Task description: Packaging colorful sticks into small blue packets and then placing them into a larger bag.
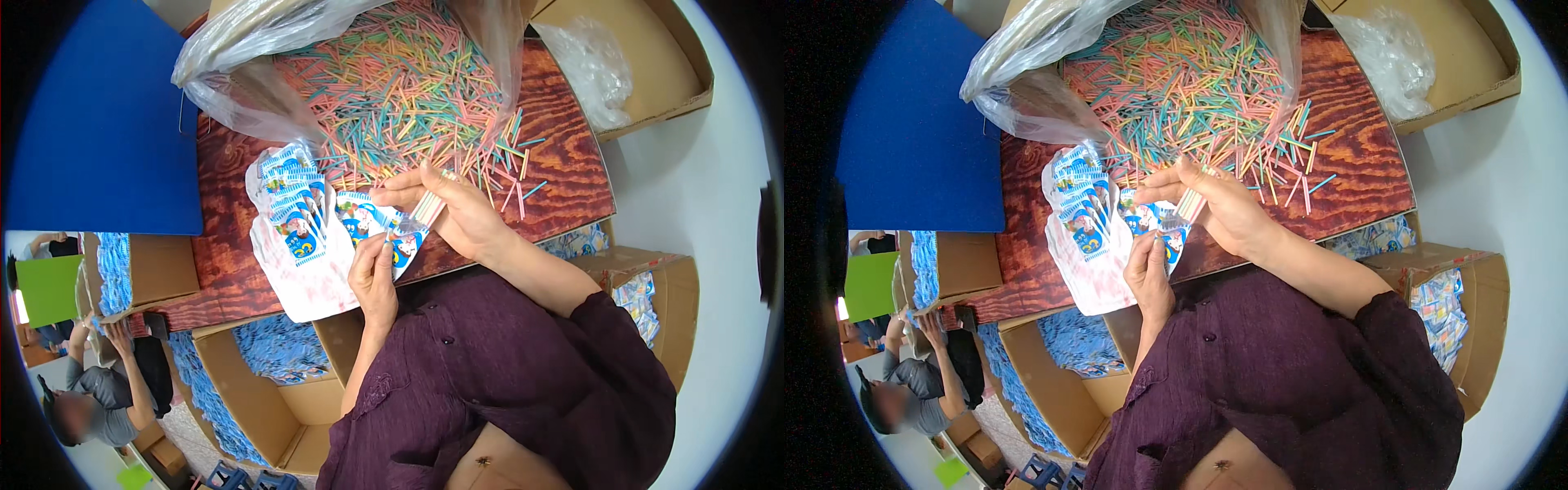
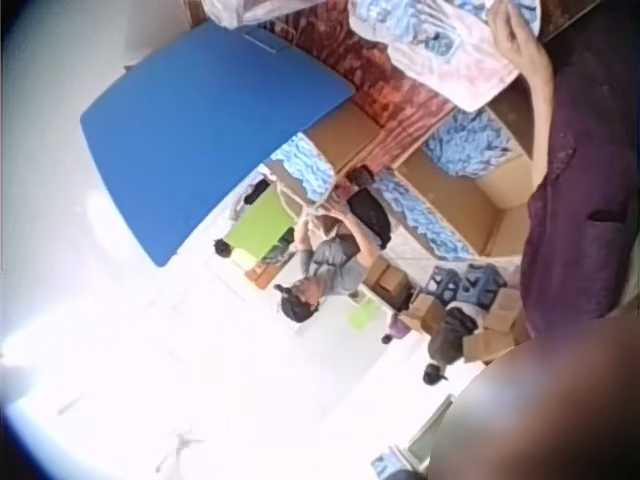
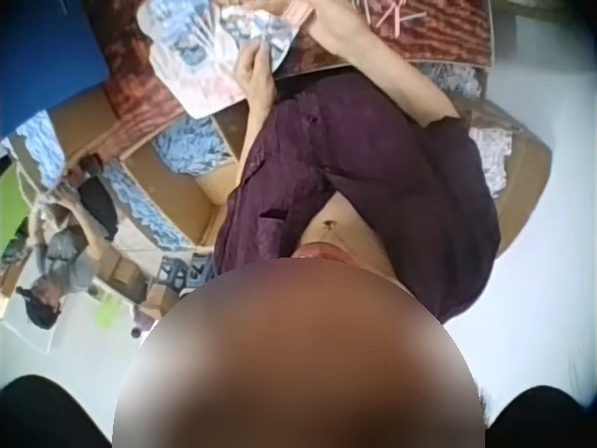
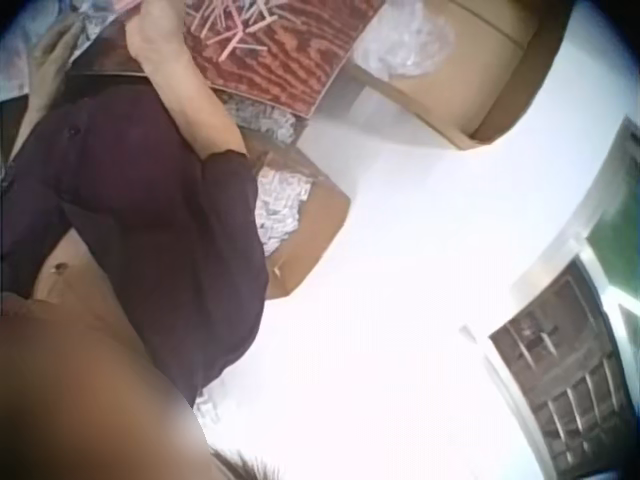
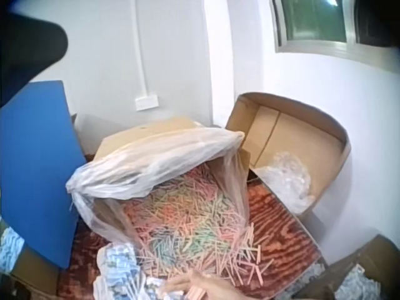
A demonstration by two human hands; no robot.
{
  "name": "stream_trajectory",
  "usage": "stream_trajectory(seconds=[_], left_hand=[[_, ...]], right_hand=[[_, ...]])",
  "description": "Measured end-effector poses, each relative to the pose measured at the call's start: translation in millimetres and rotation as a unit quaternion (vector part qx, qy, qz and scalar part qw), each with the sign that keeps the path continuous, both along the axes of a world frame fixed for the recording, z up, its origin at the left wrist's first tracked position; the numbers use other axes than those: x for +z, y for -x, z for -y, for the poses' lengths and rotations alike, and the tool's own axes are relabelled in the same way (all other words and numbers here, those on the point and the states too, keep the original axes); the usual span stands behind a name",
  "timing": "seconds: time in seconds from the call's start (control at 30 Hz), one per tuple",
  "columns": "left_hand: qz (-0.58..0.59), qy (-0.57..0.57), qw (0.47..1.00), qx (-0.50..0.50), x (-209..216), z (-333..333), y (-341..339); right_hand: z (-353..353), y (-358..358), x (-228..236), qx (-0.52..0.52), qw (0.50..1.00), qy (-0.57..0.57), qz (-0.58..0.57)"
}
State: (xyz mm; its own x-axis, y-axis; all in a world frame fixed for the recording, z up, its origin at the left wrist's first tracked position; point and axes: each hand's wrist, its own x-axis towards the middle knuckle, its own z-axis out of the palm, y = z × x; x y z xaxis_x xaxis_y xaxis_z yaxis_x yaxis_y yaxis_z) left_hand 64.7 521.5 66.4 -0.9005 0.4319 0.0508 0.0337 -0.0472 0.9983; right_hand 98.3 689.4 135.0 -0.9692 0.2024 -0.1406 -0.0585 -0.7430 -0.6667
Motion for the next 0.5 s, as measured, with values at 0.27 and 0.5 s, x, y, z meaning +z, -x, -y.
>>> stream_trajectory(seconds=[0.27, 0.5], left_hand=[[-0.028, -0.005, 0.999, 0.015, -3.6, 0.8, 1.0], [-0.162, 0.057, 0.985, 0.026, 8.3, 1.2, 3.3]], right_hand=[[2.3, 1.0, 0.3, -0.001, 0.999, -0.033, -0.016], [-2.8, 6.7, 1.1, 0.024, 0.998, 0.041, 0.031]])
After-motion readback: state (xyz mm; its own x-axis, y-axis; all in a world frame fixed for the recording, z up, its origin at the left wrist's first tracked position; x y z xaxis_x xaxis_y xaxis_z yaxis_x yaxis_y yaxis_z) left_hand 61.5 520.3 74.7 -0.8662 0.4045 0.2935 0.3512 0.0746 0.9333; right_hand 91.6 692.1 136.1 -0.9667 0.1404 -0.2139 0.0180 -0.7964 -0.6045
